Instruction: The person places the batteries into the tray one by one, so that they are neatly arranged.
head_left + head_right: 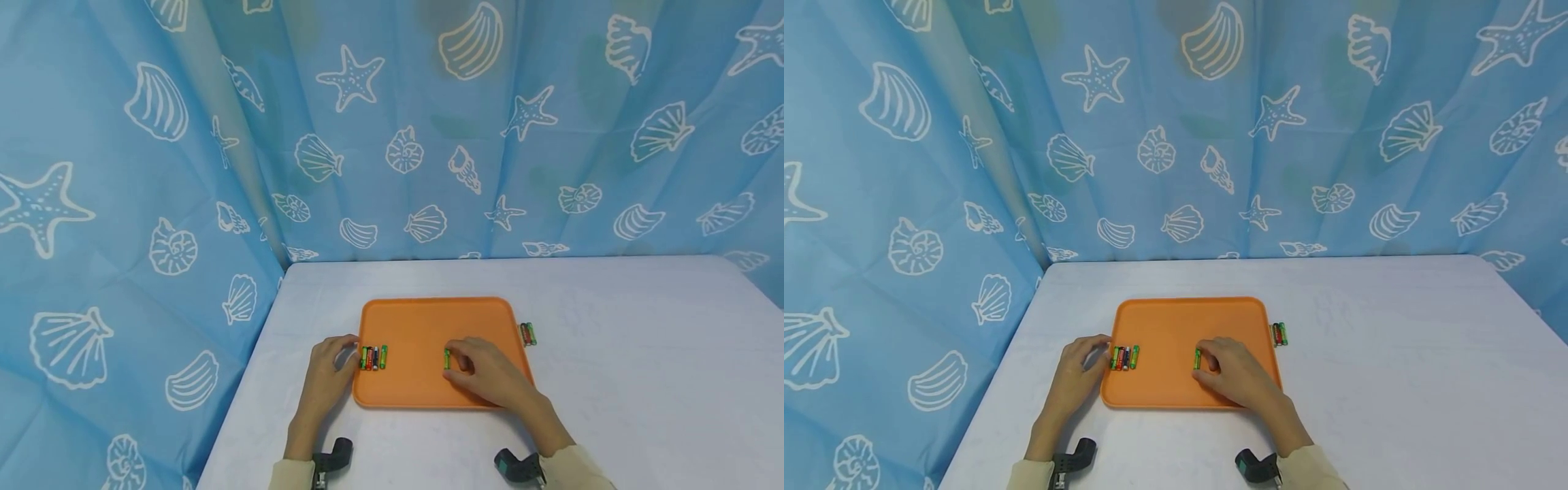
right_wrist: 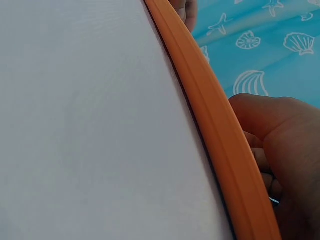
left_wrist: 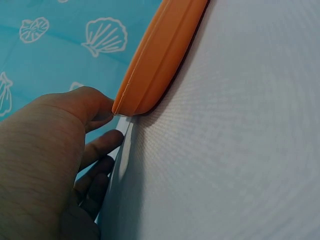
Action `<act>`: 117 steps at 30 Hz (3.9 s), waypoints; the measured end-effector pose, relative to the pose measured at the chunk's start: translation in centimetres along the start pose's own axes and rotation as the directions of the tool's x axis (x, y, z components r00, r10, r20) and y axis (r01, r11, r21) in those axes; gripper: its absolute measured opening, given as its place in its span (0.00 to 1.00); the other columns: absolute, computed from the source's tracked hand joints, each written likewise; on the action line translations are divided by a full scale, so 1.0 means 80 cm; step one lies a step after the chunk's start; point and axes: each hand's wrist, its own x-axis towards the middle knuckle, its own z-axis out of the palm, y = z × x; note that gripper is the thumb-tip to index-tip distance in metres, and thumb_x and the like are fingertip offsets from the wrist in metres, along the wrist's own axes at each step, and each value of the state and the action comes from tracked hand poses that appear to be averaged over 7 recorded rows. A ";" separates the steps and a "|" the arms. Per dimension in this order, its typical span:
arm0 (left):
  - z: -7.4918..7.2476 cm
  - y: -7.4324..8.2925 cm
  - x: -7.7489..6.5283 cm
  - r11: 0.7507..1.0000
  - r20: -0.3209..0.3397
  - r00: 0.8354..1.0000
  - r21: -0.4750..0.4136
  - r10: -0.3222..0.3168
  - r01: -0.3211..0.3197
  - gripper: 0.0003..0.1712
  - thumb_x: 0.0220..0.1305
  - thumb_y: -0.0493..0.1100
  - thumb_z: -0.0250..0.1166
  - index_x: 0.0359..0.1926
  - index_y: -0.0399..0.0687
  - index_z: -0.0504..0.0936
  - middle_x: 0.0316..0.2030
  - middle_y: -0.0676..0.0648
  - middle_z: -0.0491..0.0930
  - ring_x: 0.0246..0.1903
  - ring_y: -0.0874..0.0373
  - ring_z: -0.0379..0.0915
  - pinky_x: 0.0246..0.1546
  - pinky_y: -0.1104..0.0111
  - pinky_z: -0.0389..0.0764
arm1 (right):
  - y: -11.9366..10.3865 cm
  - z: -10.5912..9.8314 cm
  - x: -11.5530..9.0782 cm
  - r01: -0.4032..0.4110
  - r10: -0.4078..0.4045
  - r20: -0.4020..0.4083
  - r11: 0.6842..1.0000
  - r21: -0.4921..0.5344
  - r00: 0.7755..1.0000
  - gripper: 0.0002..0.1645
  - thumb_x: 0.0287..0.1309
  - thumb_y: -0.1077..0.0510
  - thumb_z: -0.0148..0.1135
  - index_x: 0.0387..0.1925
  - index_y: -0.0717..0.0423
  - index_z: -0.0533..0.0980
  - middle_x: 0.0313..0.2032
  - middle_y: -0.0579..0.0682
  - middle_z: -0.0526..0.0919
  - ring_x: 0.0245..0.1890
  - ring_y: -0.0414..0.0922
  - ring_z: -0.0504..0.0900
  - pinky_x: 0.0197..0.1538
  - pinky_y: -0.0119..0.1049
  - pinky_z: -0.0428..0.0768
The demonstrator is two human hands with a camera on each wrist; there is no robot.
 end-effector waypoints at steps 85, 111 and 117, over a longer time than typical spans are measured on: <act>0.005 0.001 0.003 1.000 0.000 1.000 -0.011 0.018 -0.018 0.18 0.69 0.48 0.64 0.59 0.59 0.80 0.57 0.53 0.76 0.66 0.52 0.62 0.69 0.48 0.64 | -0.058 0.061 0.065 0.043 -0.043 -0.011 0.999 -0.031 0.999 0.26 0.59 0.44 0.71 0.54 0.51 0.78 0.24 0.39 0.67 0.33 0.39 0.66 0.41 0.39 0.63; 0.001 -0.001 -0.001 1.000 0.001 1.000 -0.010 0.012 -0.012 0.17 0.68 0.48 0.64 0.58 0.58 0.81 0.56 0.53 0.76 0.65 0.51 0.62 0.68 0.47 0.64 | -0.053 0.034 0.036 -0.022 0.025 -0.023 0.991 0.132 0.999 0.26 0.63 0.51 0.68 0.60 0.55 0.75 0.35 0.37 0.75 0.38 0.37 0.72 0.46 0.37 0.78; 0.004 -0.007 -0.005 1.000 -0.004 1.000 -0.016 0.001 -0.001 0.18 0.69 0.49 0.64 0.58 0.57 0.81 0.56 0.54 0.76 0.65 0.51 0.62 0.68 0.46 0.64 | -0.035 0.006 0.015 0.006 0.000 -0.065 0.996 0.092 0.998 0.18 0.65 0.53 0.66 0.53 0.54 0.80 0.35 0.35 0.74 0.35 0.36 0.72 0.39 0.32 0.78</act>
